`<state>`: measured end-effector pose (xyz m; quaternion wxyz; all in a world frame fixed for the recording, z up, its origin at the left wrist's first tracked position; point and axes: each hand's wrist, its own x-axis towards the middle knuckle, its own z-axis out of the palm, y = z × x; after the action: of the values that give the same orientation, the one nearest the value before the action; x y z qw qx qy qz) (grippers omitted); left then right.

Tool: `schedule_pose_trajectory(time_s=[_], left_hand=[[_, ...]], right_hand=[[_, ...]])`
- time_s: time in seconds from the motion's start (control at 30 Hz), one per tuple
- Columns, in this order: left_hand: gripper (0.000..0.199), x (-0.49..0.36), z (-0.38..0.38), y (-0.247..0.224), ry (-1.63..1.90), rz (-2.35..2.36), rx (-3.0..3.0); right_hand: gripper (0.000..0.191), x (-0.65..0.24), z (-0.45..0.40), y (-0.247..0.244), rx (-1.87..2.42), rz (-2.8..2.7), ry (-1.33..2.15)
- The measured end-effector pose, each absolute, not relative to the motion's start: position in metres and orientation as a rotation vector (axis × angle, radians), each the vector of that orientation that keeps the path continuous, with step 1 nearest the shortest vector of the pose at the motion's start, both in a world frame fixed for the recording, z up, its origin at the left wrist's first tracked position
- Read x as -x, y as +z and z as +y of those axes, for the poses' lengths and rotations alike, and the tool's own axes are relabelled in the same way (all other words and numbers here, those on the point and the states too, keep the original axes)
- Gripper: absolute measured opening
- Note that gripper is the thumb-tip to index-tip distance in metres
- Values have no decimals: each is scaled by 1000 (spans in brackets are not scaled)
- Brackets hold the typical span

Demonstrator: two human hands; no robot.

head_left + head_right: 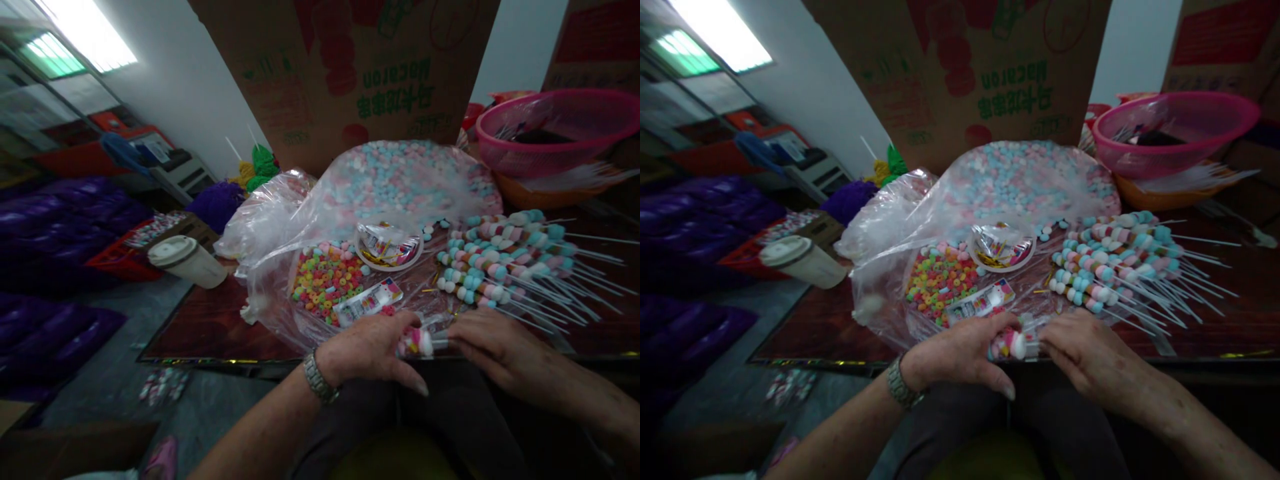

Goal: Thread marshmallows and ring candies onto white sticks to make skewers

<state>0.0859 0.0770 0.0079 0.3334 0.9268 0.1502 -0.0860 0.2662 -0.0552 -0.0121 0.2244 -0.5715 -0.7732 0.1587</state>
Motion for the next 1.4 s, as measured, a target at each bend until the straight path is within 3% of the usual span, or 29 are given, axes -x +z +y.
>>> schedule_pose_trajectory(time_s=[0.17,0.43,0.7,0.9,1.07,1.23,1.27,1.4], left_hand=[[51,-69,88,8,-435,325,-2111],[53,-67,83,-9,-712,196,-1259],[51,-73,75,-3,-719,192,-1142],[42,-84,77,4,-726,270,-1663],[43,-89,78,5,-402,292,-2446],[9,-87,63,17,26,320,-2859],[10,-84,60,19,171,303,-2819],[57,-68,57,10,1027,668,-2035]], right_hand=[[20,-276,-62,1,1451,-2230,218],[24,-278,-69,25,1292,-2416,-242],[27,-272,-72,17,1241,-2388,-279],[27,-253,-67,-4,1275,-2397,-88],[22,-249,-69,-15,1480,-2300,54],[22,-233,-75,-32,1558,-1761,781],[23,-230,-76,-38,1543,-1595,899],[29,-220,-76,-58,1408,-936,1198]])
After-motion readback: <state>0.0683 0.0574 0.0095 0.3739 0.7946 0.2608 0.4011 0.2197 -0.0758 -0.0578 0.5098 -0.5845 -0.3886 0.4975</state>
